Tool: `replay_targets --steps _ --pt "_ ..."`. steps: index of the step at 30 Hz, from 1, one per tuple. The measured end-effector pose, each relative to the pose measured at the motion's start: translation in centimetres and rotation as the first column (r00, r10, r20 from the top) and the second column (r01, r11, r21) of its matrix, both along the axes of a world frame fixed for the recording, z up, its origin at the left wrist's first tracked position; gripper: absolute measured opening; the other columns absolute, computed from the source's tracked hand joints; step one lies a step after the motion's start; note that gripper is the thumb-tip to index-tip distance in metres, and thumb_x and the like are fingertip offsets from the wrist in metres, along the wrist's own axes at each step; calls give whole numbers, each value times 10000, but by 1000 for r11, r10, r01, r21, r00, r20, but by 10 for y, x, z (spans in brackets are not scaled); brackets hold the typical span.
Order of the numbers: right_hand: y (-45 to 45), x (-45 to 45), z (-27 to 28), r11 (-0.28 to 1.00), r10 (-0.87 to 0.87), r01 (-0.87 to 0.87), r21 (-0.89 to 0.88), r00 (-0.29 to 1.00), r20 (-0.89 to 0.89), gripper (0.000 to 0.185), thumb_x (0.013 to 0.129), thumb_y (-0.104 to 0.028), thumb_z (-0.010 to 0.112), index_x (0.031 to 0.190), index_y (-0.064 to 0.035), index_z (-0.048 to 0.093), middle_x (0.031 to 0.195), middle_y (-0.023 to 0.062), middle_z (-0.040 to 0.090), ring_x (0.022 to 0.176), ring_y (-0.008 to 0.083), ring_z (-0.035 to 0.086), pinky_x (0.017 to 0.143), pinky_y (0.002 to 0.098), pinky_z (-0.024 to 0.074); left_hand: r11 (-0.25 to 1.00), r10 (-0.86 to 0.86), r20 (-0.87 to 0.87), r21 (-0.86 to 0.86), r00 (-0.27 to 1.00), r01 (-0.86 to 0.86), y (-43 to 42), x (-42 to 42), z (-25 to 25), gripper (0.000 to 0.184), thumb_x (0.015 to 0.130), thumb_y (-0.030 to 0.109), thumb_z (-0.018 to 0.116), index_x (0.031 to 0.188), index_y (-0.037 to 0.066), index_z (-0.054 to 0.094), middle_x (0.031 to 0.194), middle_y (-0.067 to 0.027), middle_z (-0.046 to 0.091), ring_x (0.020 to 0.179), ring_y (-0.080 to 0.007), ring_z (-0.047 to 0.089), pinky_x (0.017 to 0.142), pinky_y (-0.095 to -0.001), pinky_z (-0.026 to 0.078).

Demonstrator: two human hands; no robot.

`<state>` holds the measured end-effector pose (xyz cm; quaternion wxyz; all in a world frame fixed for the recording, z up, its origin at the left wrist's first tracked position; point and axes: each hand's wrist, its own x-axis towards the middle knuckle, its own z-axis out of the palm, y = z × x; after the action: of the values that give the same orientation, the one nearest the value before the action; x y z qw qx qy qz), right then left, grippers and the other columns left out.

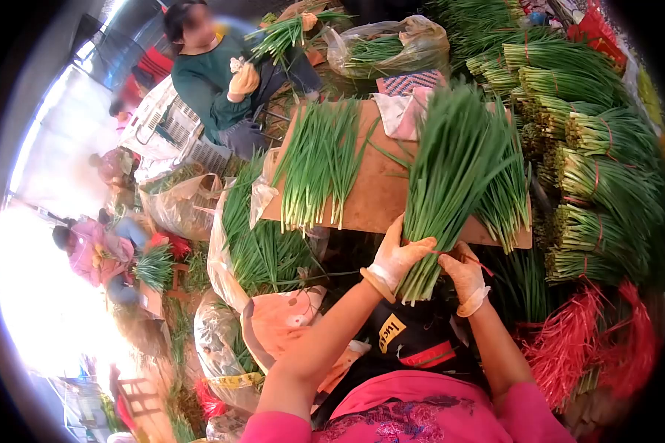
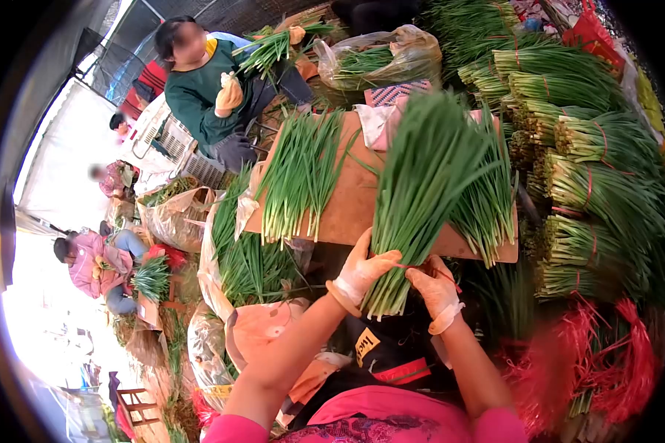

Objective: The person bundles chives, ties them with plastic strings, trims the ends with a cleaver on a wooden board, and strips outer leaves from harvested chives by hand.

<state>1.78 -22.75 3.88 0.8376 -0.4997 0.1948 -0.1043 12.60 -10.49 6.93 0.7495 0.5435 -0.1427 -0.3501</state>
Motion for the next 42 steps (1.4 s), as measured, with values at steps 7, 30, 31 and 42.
replay_targets --steps 7,30,31,42 --pt "24 -23 19 970 243 -244 7 964 -109 470 807 -53 627 1235 19 448 1080 71 591 941 125 553 852 284 451 978 18 -264 -196 964 -73 59 -47 -16 762 745 -23 677 1366 37 240 1053 -106 558 884 -158 580 778 -273 488" --pt "8 4 -7 999 -26 23 49 998 53 487 883 -300 601 1248 -4 473 1126 81 574 1000 180 542 887 307 423 969 112 81 211 990 -127 9 -18 -31 906 788 77 691 1461 34 85 1096 -111 607 1042 -172 558 961 -316 413" --pt "5 8 -19 995 -32 33 -94 999 17 538 862 -297 629 1267 8 450 1139 84 567 993 184 541 883 305 426 960 240 -8 148 971 -237 5 -22 -27 898 781 61 691 1460 39 104 1098 -103 603 1032 -170 559 953 -314 420" --pt "-53 -17 63 772 -189 87 -629 977 -97 261 866 -236 596 842 21 638 689 45 605 535 77 510 498 223 385 892 411 -216 -107 886 -440 8 -32 -35 879 816 25 632 1485 113 68 1154 -70 539 968 -139 544 925 -269 419"
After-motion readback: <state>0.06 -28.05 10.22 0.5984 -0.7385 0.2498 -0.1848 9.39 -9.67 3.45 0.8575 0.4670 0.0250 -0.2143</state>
